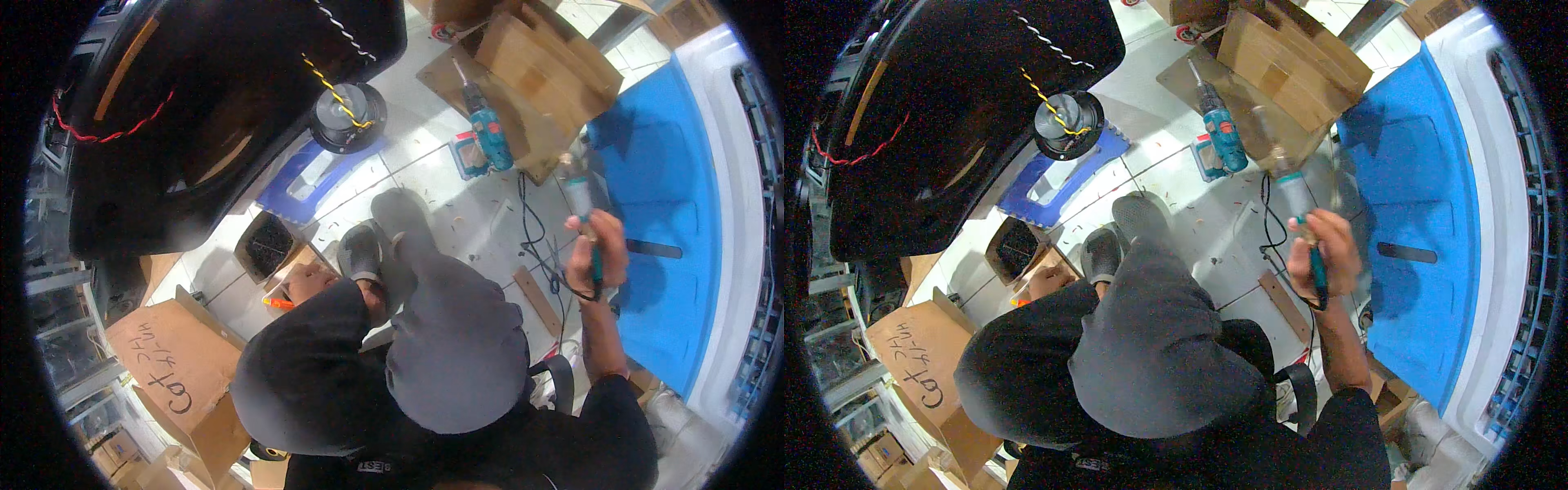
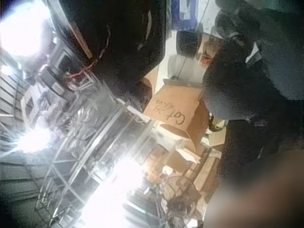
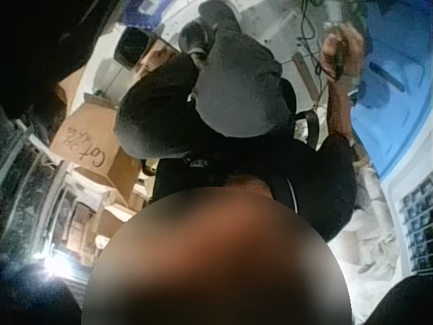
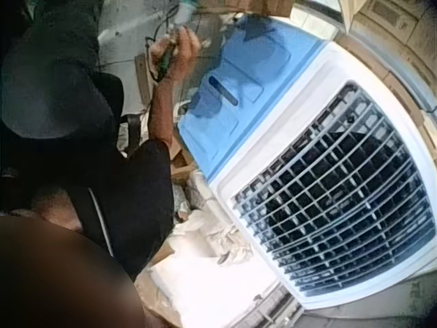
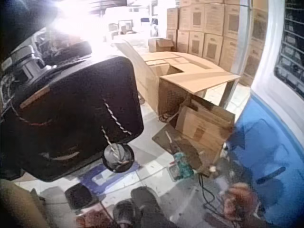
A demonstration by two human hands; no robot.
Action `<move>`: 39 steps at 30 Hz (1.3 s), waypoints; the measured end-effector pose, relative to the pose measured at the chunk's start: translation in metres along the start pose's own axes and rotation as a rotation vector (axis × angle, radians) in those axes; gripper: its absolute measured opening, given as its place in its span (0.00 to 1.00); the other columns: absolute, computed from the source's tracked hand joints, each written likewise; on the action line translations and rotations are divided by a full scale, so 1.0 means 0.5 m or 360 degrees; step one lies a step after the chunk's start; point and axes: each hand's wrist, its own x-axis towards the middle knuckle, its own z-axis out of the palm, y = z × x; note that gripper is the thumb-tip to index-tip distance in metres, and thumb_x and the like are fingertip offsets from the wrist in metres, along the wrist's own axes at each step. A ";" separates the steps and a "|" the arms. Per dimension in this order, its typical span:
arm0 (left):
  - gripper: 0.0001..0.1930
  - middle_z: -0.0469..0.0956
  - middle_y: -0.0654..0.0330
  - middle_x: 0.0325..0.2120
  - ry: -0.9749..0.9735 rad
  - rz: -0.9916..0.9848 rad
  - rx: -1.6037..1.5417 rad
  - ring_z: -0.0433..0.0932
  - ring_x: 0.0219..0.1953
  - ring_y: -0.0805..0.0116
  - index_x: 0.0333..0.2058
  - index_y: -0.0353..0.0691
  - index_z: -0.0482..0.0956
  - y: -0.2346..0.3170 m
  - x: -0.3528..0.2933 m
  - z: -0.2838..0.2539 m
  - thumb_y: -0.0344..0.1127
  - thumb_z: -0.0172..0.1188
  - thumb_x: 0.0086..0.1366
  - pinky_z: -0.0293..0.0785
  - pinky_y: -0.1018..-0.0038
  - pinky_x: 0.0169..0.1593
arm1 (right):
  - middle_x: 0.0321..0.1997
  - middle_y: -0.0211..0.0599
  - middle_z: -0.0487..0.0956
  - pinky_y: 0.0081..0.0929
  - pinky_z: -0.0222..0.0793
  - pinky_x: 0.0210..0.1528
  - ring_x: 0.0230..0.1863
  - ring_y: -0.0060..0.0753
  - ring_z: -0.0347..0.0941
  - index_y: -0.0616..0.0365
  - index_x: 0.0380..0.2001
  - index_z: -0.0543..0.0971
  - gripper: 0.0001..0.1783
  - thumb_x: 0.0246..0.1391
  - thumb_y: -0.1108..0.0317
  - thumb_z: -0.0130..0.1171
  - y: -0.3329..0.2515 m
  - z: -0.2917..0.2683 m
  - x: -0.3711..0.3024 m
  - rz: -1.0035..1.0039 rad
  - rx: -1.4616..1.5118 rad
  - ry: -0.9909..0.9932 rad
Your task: The person sits on the floor and assembles a speaker by attaching a cone to the enclosure, connecting red and yellow wires to terminals, and using a soldering iron to secure connections.
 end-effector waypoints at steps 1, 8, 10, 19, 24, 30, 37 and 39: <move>0.14 0.85 0.52 0.31 -0.0079 0.0375 0.0214 0.85 0.34 0.65 0.34 0.32 0.85 -0.006 -0.028 -0.046 0.39 0.66 0.57 0.80 0.67 0.40 | 0.40 0.55 0.81 0.39 0.80 0.36 0.36 0.47 0.81 0.68 0.44 0.78 0.13 0.58 0.72 0.61 -0.001 -0.012 0.007 0.0030 -0.0031 0.0124; 0.11 0.85 0.51 0.32 -0.0009 -0.0462 -0.1061 0.85 0.31 0.66 0.44 0.29 0.79 0.095 -0.090 -0.187 0.31 0.61 0.68 0.81 0.74 0.34 | 0.29 0.56 0.78 0.34 0.76 0.25 0.22 0.43 0.74 0.71 0.39 0.72 0.20 0.69 0.58 0.50 -0.023 -0.114 0.126 -0.0332 -0.0051 0.0885; 0.11 0.85 0.50 0.33 0.0025 -0.0430 -0.1104 0.85 0.31 0.66 0.45 0.30 0.78 0.108 -0.086 -0.215 0.31 0.61 0.68 0.81 0.74 0.34 | 0.26 0.55 0.77 0.33 0.74 0.22 0.19 0.41 0.72 0.71 0.38 0.71 0.23 0.70 0.55 0.48 -0.039 -0.153 0.163 -0.0352 -0.0271 0.1080; 0.14 0.79 0.56 0.27 -0.0043 0.0125 -0.1084 0.80 0.29 0.68 0.44 0.27 0.79 0.216 -0.101 -0.349 0.33 0.55 0.68 0.75 0.73 0.39 | 0.26 0.49 0.77 0.33 0.75 0.29 0.22 0.35 0.73 0.71 0.44 0.75 0.18 0.66 0.61 0.54 -0.089 -0.077 0.119 0.0203 0.0306 0.0885; 0.15 0.75 0.62 0.22 -0.0153 0.0188 -0.0943 0.72 0.27 0.73 0.45 0.28 0.80 0.310 -0.091 -0.364 0.31 0.50 0.66 0.69 0.73 0.39 | 0.37 0.47 0.79 0.32 0.78 0.32 0.31 0.33 0.79 0.67 0.47 0.77 0.15 0.62 0.67 0.60 -0.089 0.037 0.032 0.0623 0.0761 0.0230; 0.09 0.79 0.60 0.25 -0.0063 0.0287 -0.1150 0.75 0.24 0.75 0.42 0.28 0.79 0.371 -0.048 -0.314 0.31 0.62 0.70 0.71 0.78 0.29 | 0.42 0.50 0.80 0.31 0.80 0.33 0.31 0.34 0.82 0.65 0.46 0.79 0.14 0.59 0.69 0.63 -0.062 0.130 0.047 0.0564 0.0890 -0.0068; 0.06 0.85 0.49 0.32 -0.0179 0.0467 -0.1140 0.81 0.28 0.70 0.40 0.28 0.77 0.377 -0.017 -0.257 0.28 0.59 0.71 0.79 0.73 0.34 | 0.34 0.50 0.83 0.34 0.78 0.36 0.30 0.40 0.82 0.66 0.45 0.79 0.21 0.63 0.56 0.62 -0.038 0.200 0.055 0.0147 0.0659 -0.0251; 0.06 0.85 0.48 0.32 -0.0154 0.0472 -0.1138 0.81 0.29 0.70 0.39 0.28 0.77 0.370 -0.023 -0.251 0.27 0.59 0.71 0.79 0.74 0.33 | 0.26 0.44 0.83 0.38 0.76 0.41 0.34 0.43 0.79 0.66 0.45 0.78 0.21 0.65 0.55 0.57 -0.043 0.205 0.048 0.0255 0.0666 -0.0287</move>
